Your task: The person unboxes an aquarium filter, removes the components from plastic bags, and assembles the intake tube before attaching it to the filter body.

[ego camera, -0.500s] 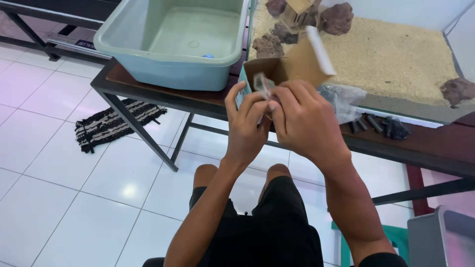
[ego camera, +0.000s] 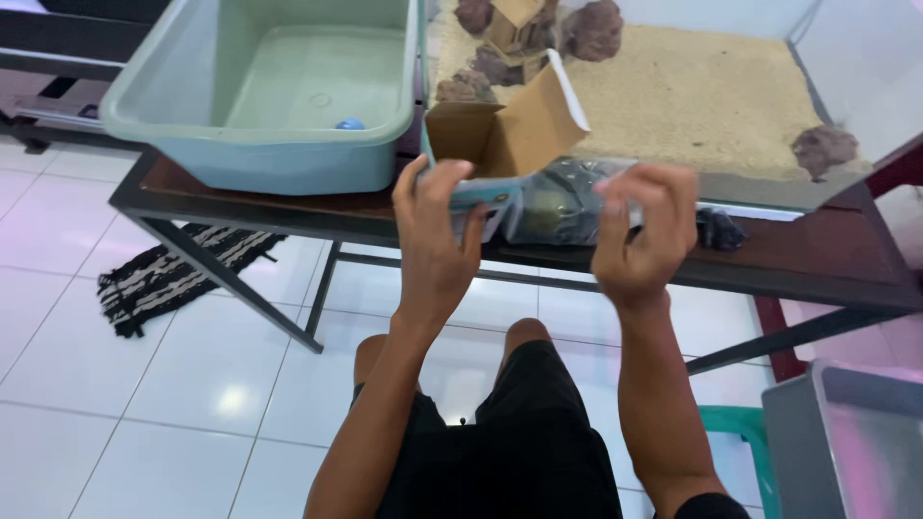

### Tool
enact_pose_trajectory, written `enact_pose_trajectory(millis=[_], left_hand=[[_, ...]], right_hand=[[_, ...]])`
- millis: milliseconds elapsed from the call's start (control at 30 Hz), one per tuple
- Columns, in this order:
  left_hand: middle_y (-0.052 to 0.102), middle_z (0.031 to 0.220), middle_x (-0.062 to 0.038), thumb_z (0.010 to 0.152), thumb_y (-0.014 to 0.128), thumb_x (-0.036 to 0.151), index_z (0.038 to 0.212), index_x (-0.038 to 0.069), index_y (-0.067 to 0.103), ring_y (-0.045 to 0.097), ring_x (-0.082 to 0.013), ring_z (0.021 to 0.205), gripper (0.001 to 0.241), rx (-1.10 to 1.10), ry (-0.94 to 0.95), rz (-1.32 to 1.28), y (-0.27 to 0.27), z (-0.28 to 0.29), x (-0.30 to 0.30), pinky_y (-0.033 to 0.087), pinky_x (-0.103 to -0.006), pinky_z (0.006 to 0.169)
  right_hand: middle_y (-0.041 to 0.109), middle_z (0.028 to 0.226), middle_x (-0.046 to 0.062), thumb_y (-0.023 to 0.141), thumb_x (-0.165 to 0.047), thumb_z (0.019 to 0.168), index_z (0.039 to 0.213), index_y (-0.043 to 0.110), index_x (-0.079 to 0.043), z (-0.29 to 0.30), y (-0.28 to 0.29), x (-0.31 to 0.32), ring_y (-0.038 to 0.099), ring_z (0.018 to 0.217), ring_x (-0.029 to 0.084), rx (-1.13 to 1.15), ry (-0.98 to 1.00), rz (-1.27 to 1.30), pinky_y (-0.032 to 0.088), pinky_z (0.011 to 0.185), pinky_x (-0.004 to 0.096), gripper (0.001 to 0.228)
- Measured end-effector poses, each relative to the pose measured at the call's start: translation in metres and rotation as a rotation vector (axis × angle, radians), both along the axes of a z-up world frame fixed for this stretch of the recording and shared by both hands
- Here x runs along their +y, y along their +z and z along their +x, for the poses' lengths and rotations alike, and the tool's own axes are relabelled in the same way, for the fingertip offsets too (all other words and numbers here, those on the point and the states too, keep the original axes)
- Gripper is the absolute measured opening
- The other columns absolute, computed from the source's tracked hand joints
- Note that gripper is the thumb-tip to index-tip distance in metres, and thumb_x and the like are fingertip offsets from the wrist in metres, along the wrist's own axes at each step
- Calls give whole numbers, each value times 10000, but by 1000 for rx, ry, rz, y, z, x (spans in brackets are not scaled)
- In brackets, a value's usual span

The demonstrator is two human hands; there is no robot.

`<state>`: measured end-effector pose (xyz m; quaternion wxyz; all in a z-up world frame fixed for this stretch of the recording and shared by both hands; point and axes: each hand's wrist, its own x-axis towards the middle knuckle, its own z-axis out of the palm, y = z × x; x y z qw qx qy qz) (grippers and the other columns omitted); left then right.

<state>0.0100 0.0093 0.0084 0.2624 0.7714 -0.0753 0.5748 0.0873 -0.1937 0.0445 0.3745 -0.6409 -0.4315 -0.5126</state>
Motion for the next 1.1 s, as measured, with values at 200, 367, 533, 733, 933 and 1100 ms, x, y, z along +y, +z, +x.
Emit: enact_pose_trajectory(millis=[200,367,533,733,933,1100], left_hand=[[191,1597,-327,986,768,150,1565,0,212,294,-534,1469,816,-90,62,-69,-17,-5,-14,373,-672,1167],[63,1607,-351,899,860,112,1586,50,115,245,-566,1485,1016,-63,135,-126,-49,4,-27,368,-701,1136],[116,1541,-374,835,898,188,1529,10,194,232,-606,1435,1005,-93,244,-155,-88,9,-42,329,-757,1099],[116,1542,-373,813,883,239,1519,-21,182,197,-578,1451,1029,-47,153,-388,-104,-5,-78,262,-733,1131],[38,1553,-332,794,857,192,1600,8,25,121,-568,1452,1174,152,-185,-757,-86,-9,-98,182,-661,1176],[107,1511,-222,841,787,11,1610,123,243,192,-485,1315,948,277,-57,-721,-64,-5,-88,219,-676,1139]], right_hand=[[482,1318,238,811,-380,843,1381,610,-76,14,-16,-22,469,1174,522,461,-247,-452,345,1035,621,650],[466,1284,168,924,-369,680,1497,518,-144,22,-26,-22,421,1181,472,587,-247,-551,321,1035,613,939],[514,1109,66,971,-344,557,1486,540,-183,41,-44,-24,474,1080,356,588,-225,-605,317,1023,538,1037],[459,905,10,944,-325,618,1222,664,-159,23,-47,-26,475,862,277,274,-158,-495,399,863,419,686],[477,870,26,892,-204,685,1206,736,-177,-12,-45,-29,507,857,298,38,-335,-407,505,996,508,545],[493,872,17,880,-209,697,1191,754,-195,-8,-57,-37,505,859,276,-8,-391,-381,541,989,482,510]])
